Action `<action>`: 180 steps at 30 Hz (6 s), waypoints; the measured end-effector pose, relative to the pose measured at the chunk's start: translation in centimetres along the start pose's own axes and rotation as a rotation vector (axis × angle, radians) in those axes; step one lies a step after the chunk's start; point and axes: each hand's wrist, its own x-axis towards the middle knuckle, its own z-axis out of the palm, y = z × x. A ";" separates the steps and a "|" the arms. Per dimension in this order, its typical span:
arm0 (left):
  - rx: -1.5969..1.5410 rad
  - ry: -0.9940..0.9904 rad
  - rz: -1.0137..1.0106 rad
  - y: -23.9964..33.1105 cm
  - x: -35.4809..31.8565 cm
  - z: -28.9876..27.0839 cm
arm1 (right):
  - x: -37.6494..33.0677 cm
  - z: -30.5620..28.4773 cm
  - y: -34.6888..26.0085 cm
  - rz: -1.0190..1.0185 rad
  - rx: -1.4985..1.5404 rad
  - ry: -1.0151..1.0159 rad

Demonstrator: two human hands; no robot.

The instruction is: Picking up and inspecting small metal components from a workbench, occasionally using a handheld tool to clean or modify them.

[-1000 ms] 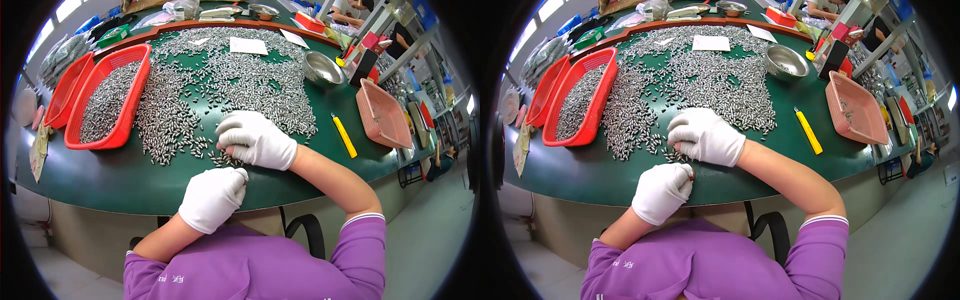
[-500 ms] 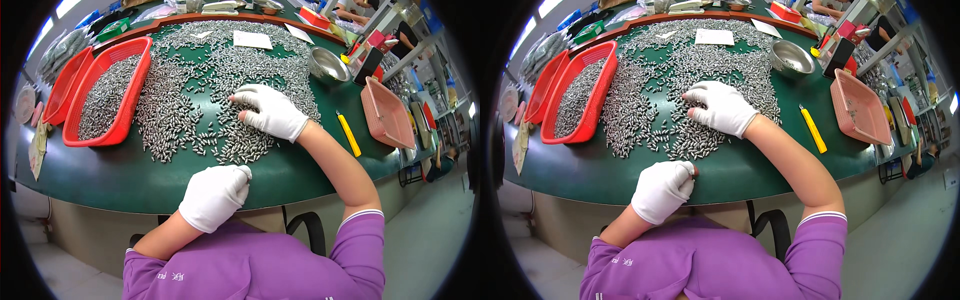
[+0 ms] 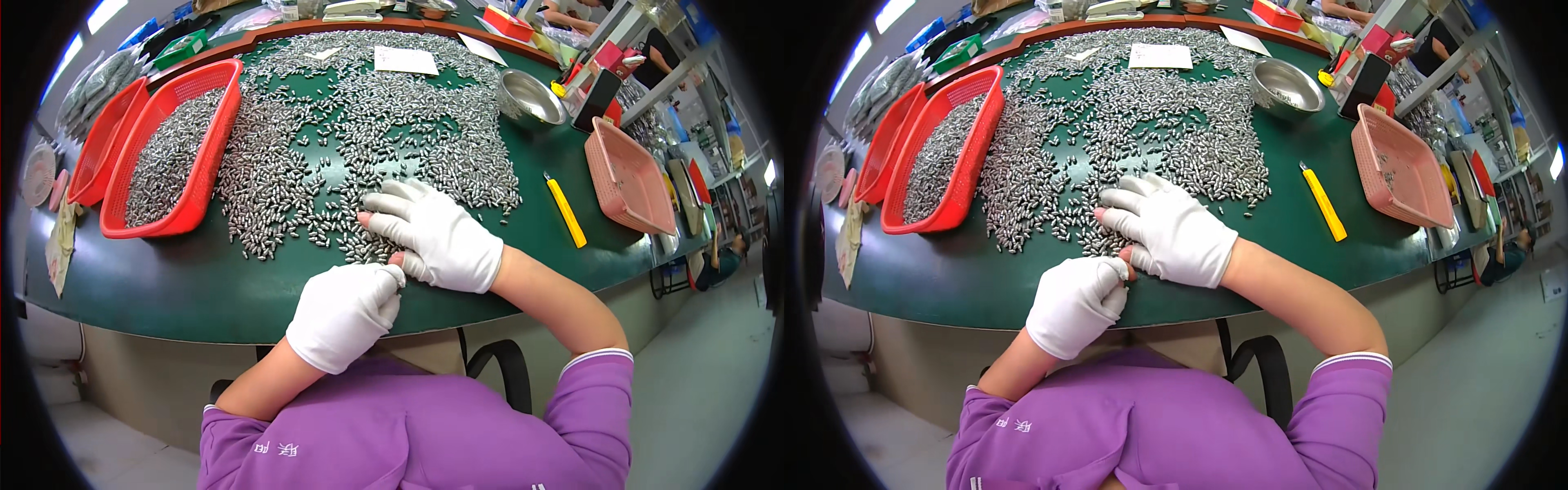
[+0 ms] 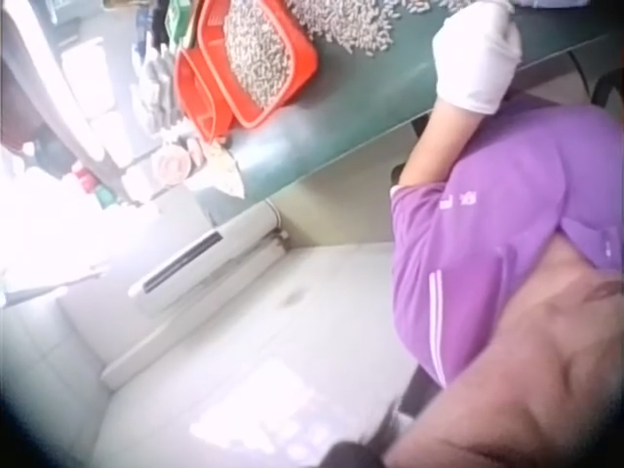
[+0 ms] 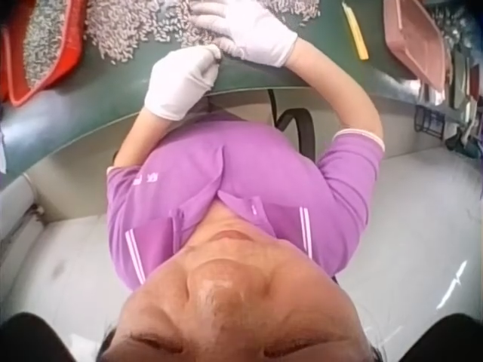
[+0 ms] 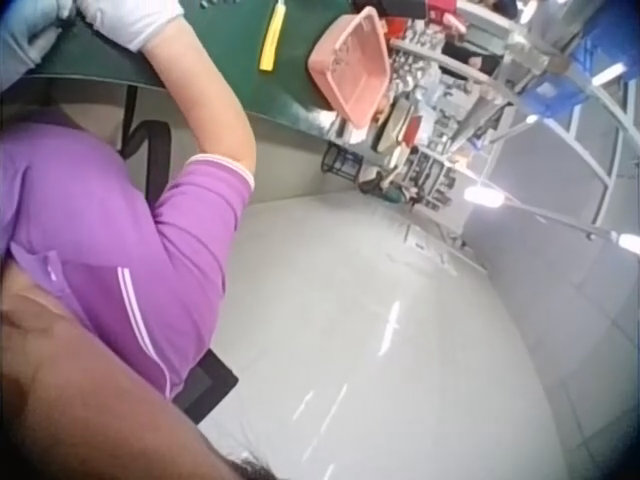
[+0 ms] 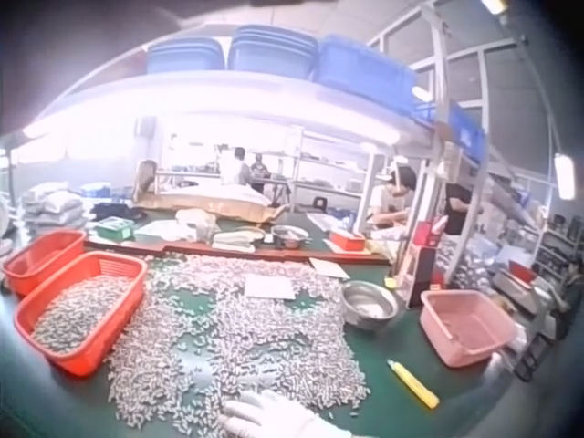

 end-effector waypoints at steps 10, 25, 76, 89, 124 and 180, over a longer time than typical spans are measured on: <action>0.027 -0.014 0.036 0.3 0.4 -0.3 | -0.5 -0.5 -0.5 -0.040 0.052 -0.048; -0.013 -0.034 0.045 0.3 0.3 -0.3 | 6.9 1.1 14.3 0.499 -0.157 0.093; 0.560 0.490 -0.393 -15.1 0.5 -14.1 | -8.0 -0.5 -4.9 0.644 -0.034 0.635; -0.646 0.037 -0.490 1.0 -3.7 -2.6 | -3.7 1.2 -7.9 0.481 -0.067 0.456; -1.112 -0.363 -0.759 0.5 -0.8 -3.9 | -2.3 2.0 -7.5 0.231 0.418 0.553; -1.328 -0.032 -0.719 0.1 -1.6 -3.1 | -2.6 1.2 -8.5 0.454 -0.084 0.293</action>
